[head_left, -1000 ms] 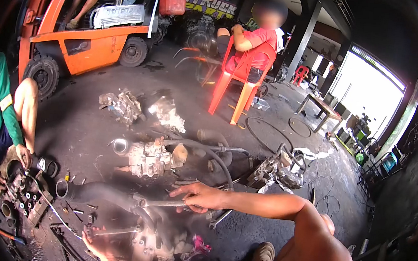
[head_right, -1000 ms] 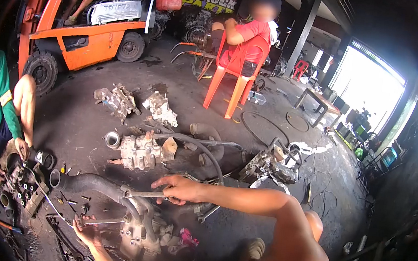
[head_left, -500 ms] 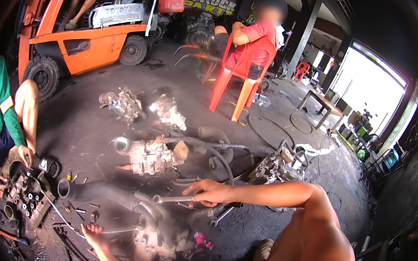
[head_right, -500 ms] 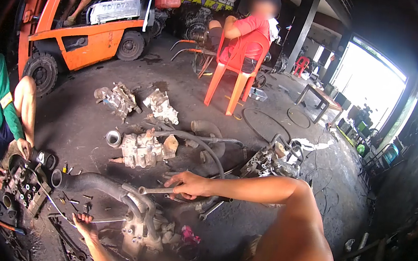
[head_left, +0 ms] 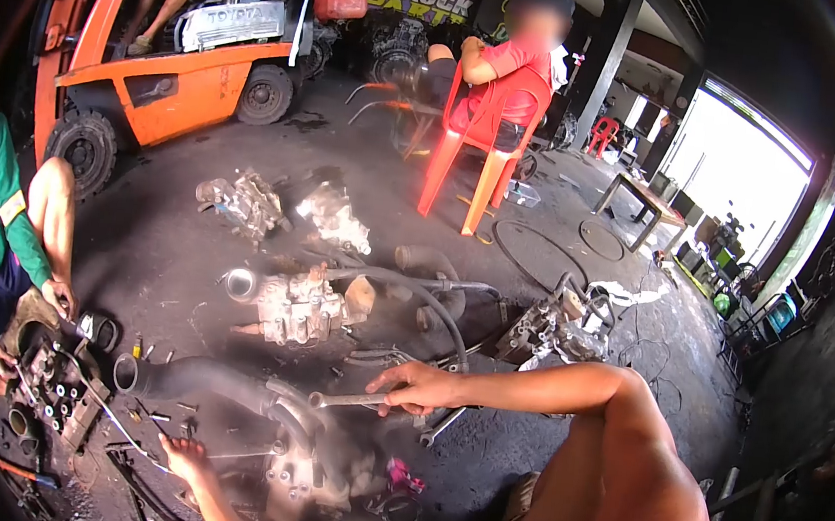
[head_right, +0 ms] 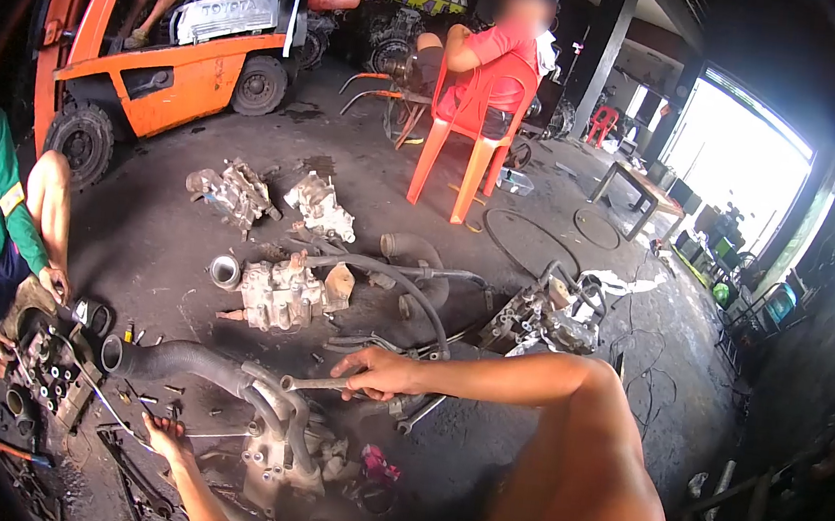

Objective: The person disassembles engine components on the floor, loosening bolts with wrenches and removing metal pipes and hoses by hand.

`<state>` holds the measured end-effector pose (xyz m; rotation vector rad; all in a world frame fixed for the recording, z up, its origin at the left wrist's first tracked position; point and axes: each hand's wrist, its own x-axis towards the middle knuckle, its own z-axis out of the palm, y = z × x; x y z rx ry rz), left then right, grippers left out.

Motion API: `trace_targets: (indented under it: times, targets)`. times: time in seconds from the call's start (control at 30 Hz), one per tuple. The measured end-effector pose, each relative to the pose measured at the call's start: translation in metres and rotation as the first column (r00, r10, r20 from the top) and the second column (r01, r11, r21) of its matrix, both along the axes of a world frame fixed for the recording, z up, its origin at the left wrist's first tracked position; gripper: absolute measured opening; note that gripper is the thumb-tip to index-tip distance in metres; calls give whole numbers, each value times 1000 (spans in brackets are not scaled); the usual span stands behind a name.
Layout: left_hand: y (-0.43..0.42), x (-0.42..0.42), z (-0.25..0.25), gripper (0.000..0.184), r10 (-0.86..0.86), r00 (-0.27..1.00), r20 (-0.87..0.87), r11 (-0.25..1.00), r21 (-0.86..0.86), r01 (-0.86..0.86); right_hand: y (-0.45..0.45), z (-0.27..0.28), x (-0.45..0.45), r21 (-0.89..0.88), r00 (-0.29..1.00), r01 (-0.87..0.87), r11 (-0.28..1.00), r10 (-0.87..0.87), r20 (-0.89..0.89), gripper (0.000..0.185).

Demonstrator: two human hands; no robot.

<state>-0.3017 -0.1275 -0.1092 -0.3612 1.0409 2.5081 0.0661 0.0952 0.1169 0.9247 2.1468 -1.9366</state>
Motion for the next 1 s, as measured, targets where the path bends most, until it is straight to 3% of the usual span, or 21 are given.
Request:
trace_targets:
  times: [0.33, 0.57, 0.73, 0.87, 1.0]
  targets:
    - [-3, 16, 13, 34, 114, 991, 64, 993, -10, -114, 3, 1, 12, 22, 999, -44, 999, 44, -10, 44]
    - [-6, 21, 19, 33, 84, 995, 60, 995, -57, -81, 2, 1, 14, 25, 999, -44, 999, 44, 30, 46]
    - [-11, 21, 17, 34, -10, 999, -40, 1000, -25, 9, 0, 6, 14, 29, 998, -46, 998, 45, 46, 46]
    - [-6, 34, 41, 38, 46, 999, 21, 998, -36, -45, 1, 4, 14, 25, 998, -54, 998, 53, 42, 47]
    - [-6, 30, 34, 37, 77, 996, 40, 996, -56, -75, -1, 5, 14, 30, 997, -48, 998, 46, 56, 47]
